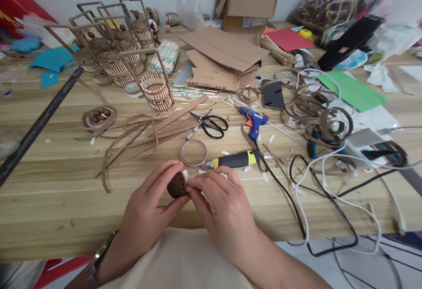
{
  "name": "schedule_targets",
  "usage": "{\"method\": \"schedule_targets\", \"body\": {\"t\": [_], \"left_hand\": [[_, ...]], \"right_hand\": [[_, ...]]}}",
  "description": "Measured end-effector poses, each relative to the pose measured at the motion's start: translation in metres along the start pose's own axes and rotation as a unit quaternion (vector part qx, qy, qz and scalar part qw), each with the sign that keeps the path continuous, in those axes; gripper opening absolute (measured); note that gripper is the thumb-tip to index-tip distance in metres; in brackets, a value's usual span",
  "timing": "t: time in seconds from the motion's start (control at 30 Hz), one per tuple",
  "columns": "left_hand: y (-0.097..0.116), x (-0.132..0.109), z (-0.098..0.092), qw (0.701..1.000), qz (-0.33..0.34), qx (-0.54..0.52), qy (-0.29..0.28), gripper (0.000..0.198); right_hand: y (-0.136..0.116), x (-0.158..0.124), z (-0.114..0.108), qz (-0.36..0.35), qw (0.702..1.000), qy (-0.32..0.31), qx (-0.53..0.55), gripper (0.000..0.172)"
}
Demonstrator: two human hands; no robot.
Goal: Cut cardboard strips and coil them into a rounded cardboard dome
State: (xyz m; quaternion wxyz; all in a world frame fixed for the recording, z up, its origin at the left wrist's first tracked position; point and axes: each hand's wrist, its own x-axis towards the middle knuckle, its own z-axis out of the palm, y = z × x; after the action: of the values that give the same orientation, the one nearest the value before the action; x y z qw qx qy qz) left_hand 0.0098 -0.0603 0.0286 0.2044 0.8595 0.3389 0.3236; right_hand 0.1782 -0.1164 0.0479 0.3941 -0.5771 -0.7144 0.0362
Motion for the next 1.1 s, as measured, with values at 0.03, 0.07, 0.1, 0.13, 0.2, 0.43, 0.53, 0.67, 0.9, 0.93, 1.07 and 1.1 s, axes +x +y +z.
{"method": "schedule_targets", "body": {"t": [0.03, 0.07, 0.1, 0.13, 0.2, 0.43, 0.53, 0.67, 0.9, 0.93, 1.07, 1.1], "left_hand": [[0.0004, 0.0003, -0.0003, 1.000, -0.002, -0.003, -0.002, 0.039], [0.0008, 0.0006, -0.0006, 1.000, -0.005, -0.005, -0.005, 0.039], [0.0012, 0.0007, -0.0009, 1.000, -0.007, -0.008, -0.008, 0.039], [0.0016, 0.0008, -0.0011, 1.000, -0.009, -0.010, -0.011, 0.039], [0.0021, 0.0009, -0.0014, 1.000, -0.011, -0.013, -0.013, 0.039], [0.0038, 0.0017, -0.0020, 1.000, -0.006, -0.023, -0.016, 0.037], [0.0041, 0.0014, -0.0020, 0.999, -0.010, -0.034, -0.018, 0.038], [0.0032, 0.0002, -0.0019, 0.998, -0.037, -0.039, -0.025, 0.041], [0.0022, -0.0013, -0.0002, 0.998, -0.055, -0.010, -0.025, 0.044], [0.0021, -0.0017, 0.0001, 0.998, -0.050, -0.005, -0.024, 0.044], [0.0017, -0.0040, 0.0015, 0.999, -0.029, 0.017, -0.008, 0.046], [0.0016, -0.0045, 0.0019, 0.999, -0.023, 0.024, -0.005, 0.045]], "right_hand": [[-0.0001, 0.0002, 0.0000, -0.001, 1.000, -0.001, -0.001, 0.012], [-0.0003, 0.0003, -0.0001, -0.002, 1.000, -0.001, -0.002, 0.013], [-0.0007, 0.0004, -0.0001, -0.002, 1.000, -0.001, -0.003, 0.013], [-0.0010, 0.0004, -0.0001, -0.002, 1.000, -0.002, -0.005, 0.014], [-0.0018, 0.0003, 0.0000, -0.002, 1.000, -0.002, -0.010, 0.014], [-0.0024, 0.0003, -0.0002, -0.008, 1.000, -0.011, -0.020, 0.015], [-0.0020, 0.0013, -0.0009, -0.012, 0.999, -0.013, -0.027, 0.016], [-0.0013, 0.0005, -0.0005, -0.017, 0.999, -0.018, -0.025, 0.015], [-0.0015, -0.0043, 0.0023, 0.000, 1.000, -0.007, -0.011, 0.017], [-0.0016, -0.0043, 0.0024, 0.001, 1.000, -0.008, -0.013, 0.016], [-0.0025, -0.0025, 0.0021, 0.005, 1.000, -0.015, -0.019, 0.017], [-0.0027, -0.0020, 0.0021, 0.006, 1.000, -0.013, -0.020, 0.018]]}}
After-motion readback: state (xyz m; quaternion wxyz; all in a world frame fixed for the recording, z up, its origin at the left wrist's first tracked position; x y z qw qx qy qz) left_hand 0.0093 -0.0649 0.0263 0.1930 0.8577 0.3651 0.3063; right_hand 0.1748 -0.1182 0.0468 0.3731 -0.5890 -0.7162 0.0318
